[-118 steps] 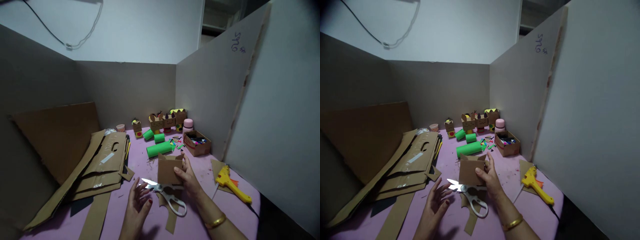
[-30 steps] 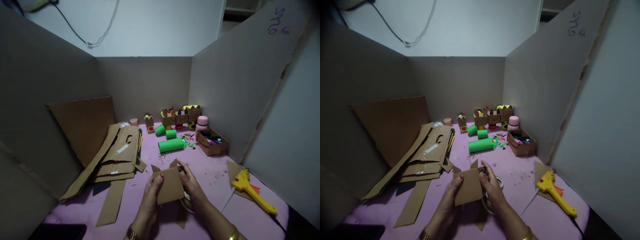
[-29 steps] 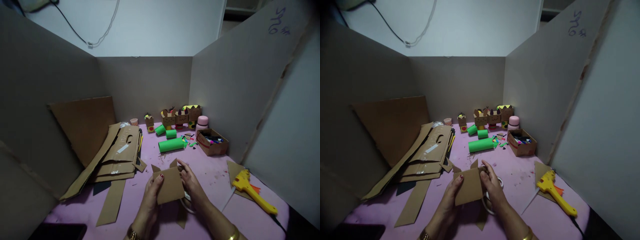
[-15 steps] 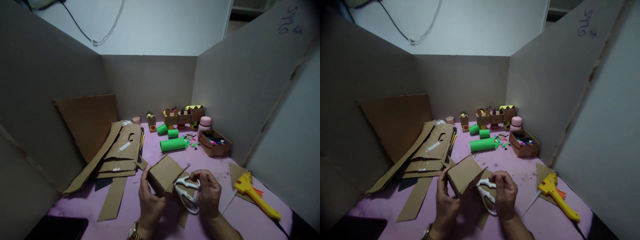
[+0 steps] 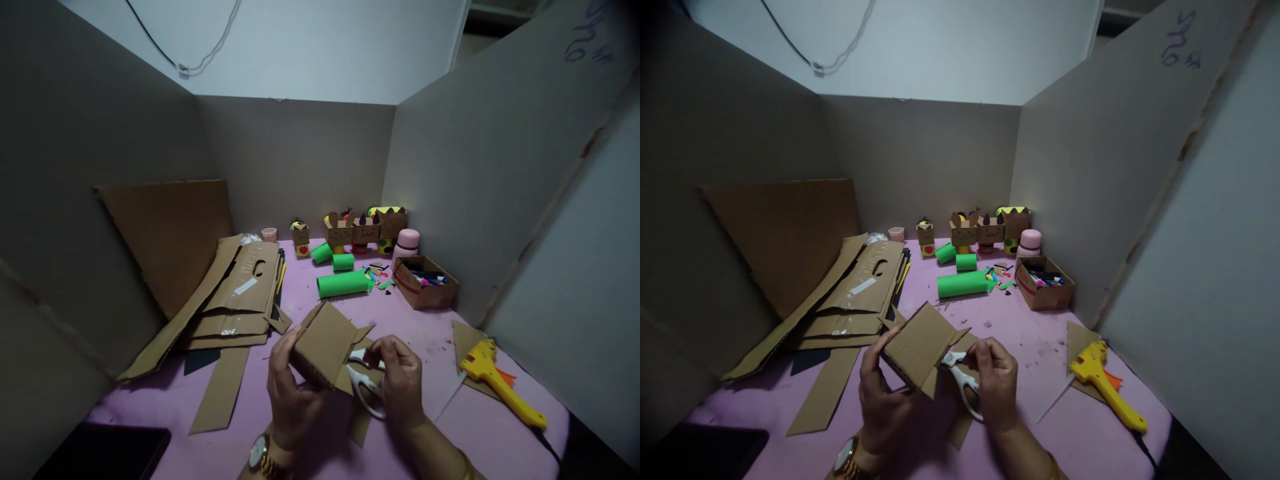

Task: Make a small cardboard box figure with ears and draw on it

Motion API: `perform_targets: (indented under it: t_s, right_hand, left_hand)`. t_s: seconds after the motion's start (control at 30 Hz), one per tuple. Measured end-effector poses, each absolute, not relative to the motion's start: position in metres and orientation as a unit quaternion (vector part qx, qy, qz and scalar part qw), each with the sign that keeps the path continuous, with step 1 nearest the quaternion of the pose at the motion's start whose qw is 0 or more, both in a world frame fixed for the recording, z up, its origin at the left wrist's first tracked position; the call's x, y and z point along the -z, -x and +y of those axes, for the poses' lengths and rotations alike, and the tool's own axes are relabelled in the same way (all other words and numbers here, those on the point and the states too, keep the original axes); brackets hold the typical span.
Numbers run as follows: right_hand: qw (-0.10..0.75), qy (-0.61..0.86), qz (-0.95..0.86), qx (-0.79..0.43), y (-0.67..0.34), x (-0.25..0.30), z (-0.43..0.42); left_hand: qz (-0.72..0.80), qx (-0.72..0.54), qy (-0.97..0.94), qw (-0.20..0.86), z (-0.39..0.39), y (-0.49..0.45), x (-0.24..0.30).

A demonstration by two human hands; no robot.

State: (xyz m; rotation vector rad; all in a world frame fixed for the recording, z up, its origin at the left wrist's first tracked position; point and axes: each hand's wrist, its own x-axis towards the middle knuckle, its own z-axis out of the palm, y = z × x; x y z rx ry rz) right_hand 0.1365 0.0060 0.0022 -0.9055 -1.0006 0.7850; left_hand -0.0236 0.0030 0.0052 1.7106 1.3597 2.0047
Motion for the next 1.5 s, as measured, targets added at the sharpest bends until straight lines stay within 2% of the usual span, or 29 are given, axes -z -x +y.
perform_targets:
  t_s: [0.1,0.23,0.4,0.5,0.57,0.7,0.83,0.9,1.07,1.3,1.5]
  right_hand:
    - [0.708,0.421,-0.443,-0.355,-0.135,-0.006,0.006]
    - [0.703,0.436,-0.435,-0.354,-0.133,-0.008,0.010]
    - [0.703,0.454,-0.438,-0.329,-0.138,-0.005,0.014]
    - [0.708,0.460,-0.465,-0.267,-0.144,-0.018,0.013]
    - [0.679,0.458,-0.546,-0.175,-0.147,-0.034,0.011]
    - [0.547,0.415,-0.719,-0.105,-0.144,-0.070,0.010]
    - [0.433,0.405,-0.799,-0.101,-0.133,-0.085,0.015]
    - [0.444,0.410,-0.792,-0.091,-0.132,-0.085,0.018]
    - [0.562,0.450,-0.684,-0.114,-0.146,-0.073,0.025]
    - [0.548,0.474,-0.613,-0.315,-0.147,-0.040,0.033]
    - [0.576,0.435,-0.566,-0.399,-0.140,-0.025,0.035]
  left_hand:
    - [0.490,-0.677,-0.502,0.224,0.008,0.022,-0.007]
    - [0.451,-0.673,-0.394,0.435,0.016,0.022,-0.016]
    - [0.412,-0.629,-0.329,0.571,0.019,0.021,-0.018]
    - [0.414,-0.614,-0.327,0.587,0.018,0.018,-0.015]
    - [0.410,-0.603,-0.346,0.590,0.017,0.017,-0.013]
    - [0.389,-0.584,-0.395,0.592,0.014,0.013,-0.010]
    - [0.385,-0.586,-0.411,0.582,0.015,0.012,-0.010]
    - [0.390,-0.589,-0.408,0.579,0.016,0.013,-0.010]
    - [0.400,-0.592,-0.365,0.597,0.017,0.017,-0.016]
    - [0.407,-0.583,-0.336,0.618,0.016,0.018,-0.015]
    - [0.414,-0.571,-0.343,0.620,0.016,0.016,-0.014]
